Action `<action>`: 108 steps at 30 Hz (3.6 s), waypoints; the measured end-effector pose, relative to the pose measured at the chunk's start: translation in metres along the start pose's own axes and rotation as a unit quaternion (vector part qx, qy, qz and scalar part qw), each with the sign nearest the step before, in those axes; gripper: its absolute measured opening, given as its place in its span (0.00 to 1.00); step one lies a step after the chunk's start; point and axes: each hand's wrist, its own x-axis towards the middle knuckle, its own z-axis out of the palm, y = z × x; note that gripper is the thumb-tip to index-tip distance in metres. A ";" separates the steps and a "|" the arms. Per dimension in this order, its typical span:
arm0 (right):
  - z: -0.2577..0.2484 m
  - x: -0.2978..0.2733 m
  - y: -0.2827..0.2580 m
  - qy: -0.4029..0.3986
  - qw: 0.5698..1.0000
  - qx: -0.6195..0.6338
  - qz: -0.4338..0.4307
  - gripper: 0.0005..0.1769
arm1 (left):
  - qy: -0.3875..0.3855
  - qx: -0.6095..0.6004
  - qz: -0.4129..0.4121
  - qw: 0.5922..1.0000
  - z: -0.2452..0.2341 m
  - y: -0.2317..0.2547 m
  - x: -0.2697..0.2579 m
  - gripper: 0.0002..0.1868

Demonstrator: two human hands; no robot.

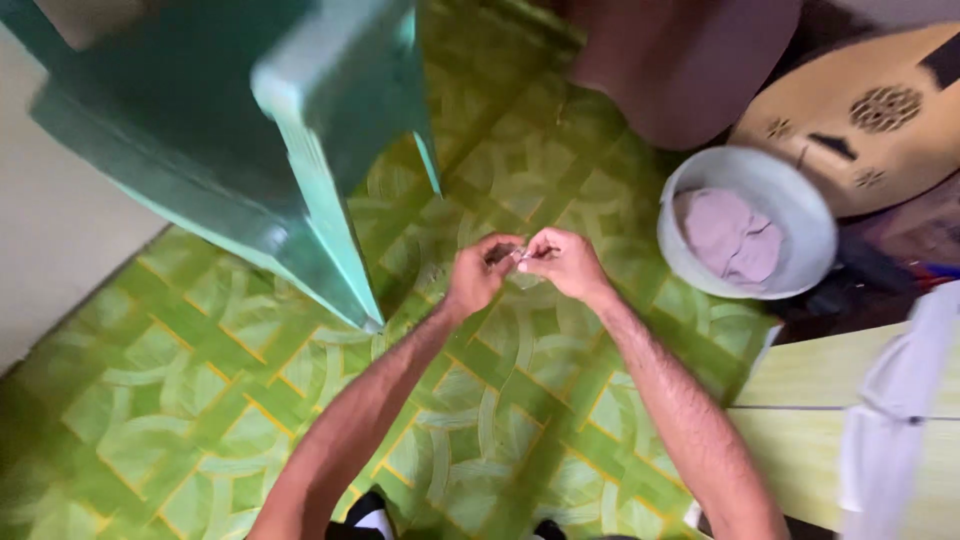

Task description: Sweep the floor and tidy objects/chairs inside a bedroom space.

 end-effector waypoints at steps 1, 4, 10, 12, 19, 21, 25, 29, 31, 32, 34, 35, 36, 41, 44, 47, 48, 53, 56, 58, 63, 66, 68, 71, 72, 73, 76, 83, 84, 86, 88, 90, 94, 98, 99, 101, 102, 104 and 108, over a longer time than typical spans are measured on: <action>-0.006 -0.001 -0.022 0.000 1.000 -0.001 0.001 0.10 | 0.000 -0.001 0.000 1.000 -0.003 0.025 0.004 0.16; -0.024 -0.005 -0.095 0.008 0.999 0.034 -0.008 0.14 | 0.033 -0.017 -0.011 0.999 -0.013 0.101 0.017 0.16; -0.064 -0.014 -0.250 0.020 0.999 0.048 0.011 0.27 | 0.086 -0.049 0.020 0.995 -0.029 0.250 0.045 0.12; -0.081 -0.018 -0.296 0.011 0.997 0.072 0.016 0.31 | 0.110 0.005 0.028 0.994 -0.032 0.301 0.054 0.12; -0.141 -0.047 -0.424 0.006 0.989 0.151 -0.003 0.21 | 0.096 0.053 0.142 0.984 -0.035 0.452 0.079 0.09; -0.161 -0.055 -0.461 0.025 0.989 0.147 0.011 0.15 | 0.079 0.046 0.125 0.988 -0.030 0.499 0.088 0.12; -0.198 -0.090 -0.517 0.060 0.989 0.138 -0.006 0.07 | 0.071 0.002 0.034 0.997 -0.015 0.576 0.089 0.19; -0.235 -0.124 -0.564 0.106 0.991 0.080 -0.020 0.03 | -0.035 -0.239 -0.033 0.970 0.011 0.576 0.097 0.17; -0.260 -0.130 -0.573 0.128 0.990 0.055 -0.016 0.03 | -0.084 -0.292 -0.057 0.951 0.021 0.608 0.107 0.16; -0.268 -0.139 -0.570 0.144 0.988 0.044 -0.014 0.03 | -0.113 -0.331 -0.101 0.932 0.026 0.631 0.103 0.17; -0.283 -0.160 -0.571 0.173 0.984 0.036 -0.005 0.04 | -0.153 -0.366 -0.153 0.905 0.043 0.661 0.099 0.19; -0.290 -0.172 -0.575 0.190 0.982 0.008 -0.011 0.04 | -0.147 -0.353 -0.151 0.912 0.054 0.668 0.098 0.19; -0.298 -0.180 -0.580 0.207 0.978 -0.023 -0.018 0.05 | -0.142 -0.340 -0.146 0.918 0.065 0.674 0.100 0.19; -0.312 -0.230 -0.593 0.240 0.971 -0.018 0.000 0.06 | -0.129 -0.327 -0.130 0.927 0.115 0.659 0.106 0.16; -0.326 -0.249 -0.592 0.256 0.966 0.018 -0.007 0.08 | -0.145 -0.327 -0.136 0.924 0.136 0.667 0.113 0.13; -0.342 -0.266 -0.598 0.279 0.959 0.051 0.007 0.10 | -0.168 -0.327 -0.122 0.922 0.159 0.673 0.121 0.10; -0.347 -0.272 -0.599 0.285 0.955 0.076 0.025 0.12 | -0.177 -0.345 -0.104 0.916 0.167 0.674 0.123 0.09; -0.354 -0.309 -0.632 0.316 0.936 0.147 0.054 0.18 | -0.199 -0.348 -0.073 0.913 0.208 0.678 0.126 0.06; -0.354 -0.330 -0.651 0.346 0.927 0.135 0.060 0.24 | -0.198 -0.370 -0.056 0.906 0.245 0.682 0.117 0.06; -0.360 -0.342 -0.649 0.367 0.920 0.119 0.069 0.26 | -0.195 -0.386 -0.048 0.900 0.271 0.686 0.112 0.07; -0.402 -0.375 -0.588 0.441 0.892 0.073 0.069 0.20 | -0.233 -0.336 -0.056 0.911 0.331 0.686 0.106 0.07; -0.432 -0.397 -0.576 0.446 0.889 0.070 0.070 0.16 | -0.256 -0.385 -0.058 0.885 0.369 0.677 0.104 0.08; -0.459 -0.413 -0.561 0.455 0.885 0.061 0.079 0.13 | -0.265 -0.354 -0.009 0.897 0.391 0.676 0.107 0.11; -0.515 -0.438 -0.518 0.483 0.870 0.040 0.096 0.10 | -0.277 -0.209 0.027 0.938 0.411 0.704 0.118 0.15; -0.533 -0.449 -0.498 0.500 0.859 0.028 0.108 0.09 | -0.275 -0.098 0.008 0.956 0.415 0.716 0.118 0.16; -0.546 -0.452 -0.494 0.497 0.860 0.029 0.110 0.09 | -0.273 -0.097 0.005 0.957 0.424 0.715 0.123 0.16; -0.581 -0.461 -0.476 0.526 0.835 -0.002 0.161 0.11 | -0.297 -0.042 -0.006 0.954 0.445 0.713 0.130 0.17; -0.649 -0.437 -0.389 0.495 0.841 -0.144 0.165 0.14 | -0.285 0.000 0.082 0.955 0.475 0.699 0.144 0.21; -0.657 -0.429 -0.383 0.491 0.834 -0.194 0.161 0.16 | -0.288 0.006 0.090 0.953 0.476 0.702 0.148 0.21; -0.659 -0.414 -0.405 0.482 0.836 -0.228 0.134 0.17 | -0.282 0.030 0.123 0.951 0.479 0.698 0.152 0.22; -0.659 -0.405 -0.419 0.472 0.835 -0.260 0.109 0.19 | -0.279 0.055 0.156 0.946 0.478 0.699 0.154 0.24; -0.661 -0.400 -0.425 0.446 0.835 -0.318 0.050 0.20 | -0.300 0.074 0.121 0.943 0.476 0.704 0.155 0.25; -0.667 -0.397 -0.424 0.414 0.825 -0.382 0.045 0.20 | -0.311 0.088 0.112 0.940 0.474 0.708 0.158 0.25; -0.677 -0.406 -0.420 0.390 0.803 -0.446 0.066 0.21 | -0.327 0.103 0.093 0.935 0.478 0.692 0.157 0.25; -0.680 -0.409 -0.416 0.386 0.800 -0.455 0.062 0.22 | -0.324 0.099 0.113 0.934 0.479 0.686 0.157 0.24; -0.681 -0.415 -0.418 0.382 0.805 -0.451 0.058 0.22 | -0.331 0.108 0.111 0.931 0.479 0.685 0.159 0.22; -0.680 -0.418 -0.419 0.376 0.810 -0.447 0.053 0.22 | -0.338 0.117 0.107 0.928 0.479 0.684 0.159 0.20; -0.679 -0.420 -0.408 0.370 0.814 -0.443 0.067 0.21 | -0.345 0.127 0.096 0.925 0.478 0.685 0.161 0.20; -0.667 -0.425 -0.423 0.362 0.828 -0.422 0.072 0.15 | -0.350 0.130 0.119 0.920 0.476 0.680 0.160 0.17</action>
